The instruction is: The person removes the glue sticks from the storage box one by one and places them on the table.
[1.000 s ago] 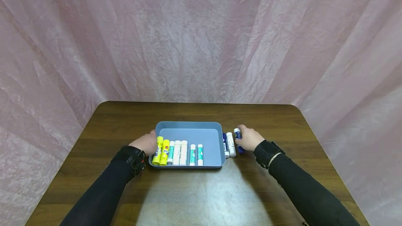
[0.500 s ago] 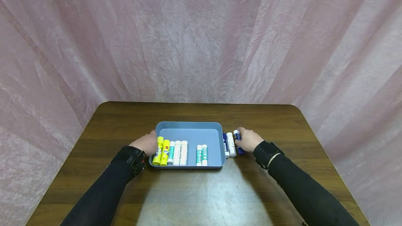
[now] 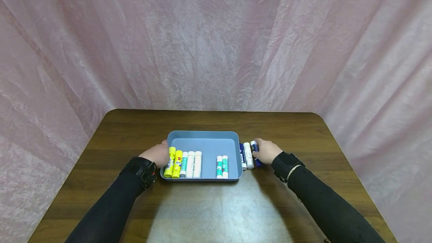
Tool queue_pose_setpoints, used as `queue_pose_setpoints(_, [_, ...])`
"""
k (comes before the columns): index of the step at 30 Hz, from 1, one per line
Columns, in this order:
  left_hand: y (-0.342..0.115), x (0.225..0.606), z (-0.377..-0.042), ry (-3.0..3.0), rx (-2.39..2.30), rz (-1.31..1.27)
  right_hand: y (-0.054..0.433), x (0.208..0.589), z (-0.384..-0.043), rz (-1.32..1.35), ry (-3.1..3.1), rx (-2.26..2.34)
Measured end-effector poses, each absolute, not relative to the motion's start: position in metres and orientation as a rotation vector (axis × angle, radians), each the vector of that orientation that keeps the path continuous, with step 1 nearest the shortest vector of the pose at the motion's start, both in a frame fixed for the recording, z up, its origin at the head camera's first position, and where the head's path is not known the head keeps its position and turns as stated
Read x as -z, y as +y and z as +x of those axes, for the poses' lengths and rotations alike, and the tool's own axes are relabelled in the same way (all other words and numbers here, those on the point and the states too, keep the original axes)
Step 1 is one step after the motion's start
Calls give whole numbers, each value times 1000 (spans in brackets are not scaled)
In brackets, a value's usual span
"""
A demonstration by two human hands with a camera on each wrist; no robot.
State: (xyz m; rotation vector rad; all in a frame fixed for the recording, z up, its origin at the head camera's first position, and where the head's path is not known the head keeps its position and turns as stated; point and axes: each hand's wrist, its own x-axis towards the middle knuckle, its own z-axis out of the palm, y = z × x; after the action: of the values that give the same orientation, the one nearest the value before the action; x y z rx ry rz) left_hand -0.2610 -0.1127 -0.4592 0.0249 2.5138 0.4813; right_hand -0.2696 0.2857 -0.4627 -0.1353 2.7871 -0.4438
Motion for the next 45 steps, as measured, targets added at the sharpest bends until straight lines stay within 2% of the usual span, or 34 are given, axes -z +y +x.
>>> queue_pose_setpoints(45, [-114,462,-264,2533,-428,69,282,467,-270,-150,2777,433])
